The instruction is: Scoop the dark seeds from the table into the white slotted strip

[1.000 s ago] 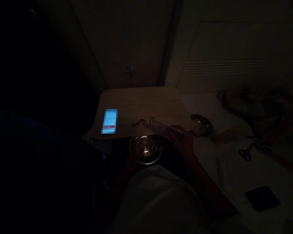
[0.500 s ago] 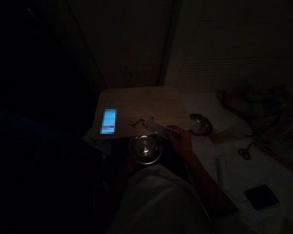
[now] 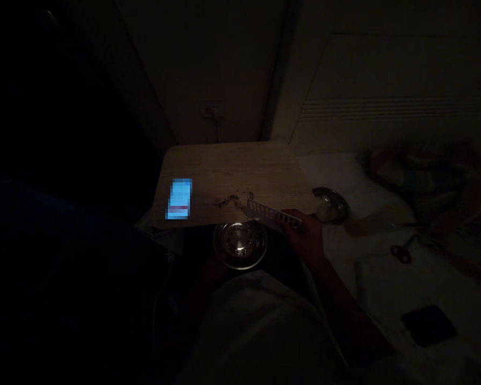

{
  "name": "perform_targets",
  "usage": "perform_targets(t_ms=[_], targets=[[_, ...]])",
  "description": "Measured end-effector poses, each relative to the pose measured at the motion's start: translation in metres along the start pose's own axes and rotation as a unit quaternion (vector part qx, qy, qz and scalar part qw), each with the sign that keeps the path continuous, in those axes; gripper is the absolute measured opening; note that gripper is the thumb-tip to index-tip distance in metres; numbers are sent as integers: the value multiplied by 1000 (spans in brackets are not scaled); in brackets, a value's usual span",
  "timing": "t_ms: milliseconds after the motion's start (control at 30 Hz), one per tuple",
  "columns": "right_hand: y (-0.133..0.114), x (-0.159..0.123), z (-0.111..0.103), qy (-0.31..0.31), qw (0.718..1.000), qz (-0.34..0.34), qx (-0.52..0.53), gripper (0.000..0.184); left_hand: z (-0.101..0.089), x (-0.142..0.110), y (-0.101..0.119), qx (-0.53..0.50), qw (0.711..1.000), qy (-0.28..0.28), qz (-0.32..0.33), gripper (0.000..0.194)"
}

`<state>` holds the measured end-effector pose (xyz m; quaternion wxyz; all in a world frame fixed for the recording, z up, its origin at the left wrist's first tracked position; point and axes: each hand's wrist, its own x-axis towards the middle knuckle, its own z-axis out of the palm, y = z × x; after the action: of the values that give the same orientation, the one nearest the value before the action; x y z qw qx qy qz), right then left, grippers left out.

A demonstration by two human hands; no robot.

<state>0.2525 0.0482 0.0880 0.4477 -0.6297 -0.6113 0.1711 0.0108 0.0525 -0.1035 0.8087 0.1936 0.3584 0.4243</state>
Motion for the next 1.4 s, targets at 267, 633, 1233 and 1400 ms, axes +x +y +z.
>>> perform_targets(t_ms=[267, 633, 1233, 1400], targets=[[4, -3, 1, 3, 1000, 8, 18, 13, -2, 0, 0, 1, 1000, -12, -1, 46], [5, 4, 33, 26, 993, 66, 96, 15, 9, 1, 4, -11, 999, -42, 25, 59], [22, 21, 28, 95, 993, 53, 55, 20, 0, 4, -1, -11, 1000, -26, 7, 48], [18, 19, 23, 61, 996, 47, 48, 18, -2, -3, 2, 2, 1000, -18, -1, 35]])
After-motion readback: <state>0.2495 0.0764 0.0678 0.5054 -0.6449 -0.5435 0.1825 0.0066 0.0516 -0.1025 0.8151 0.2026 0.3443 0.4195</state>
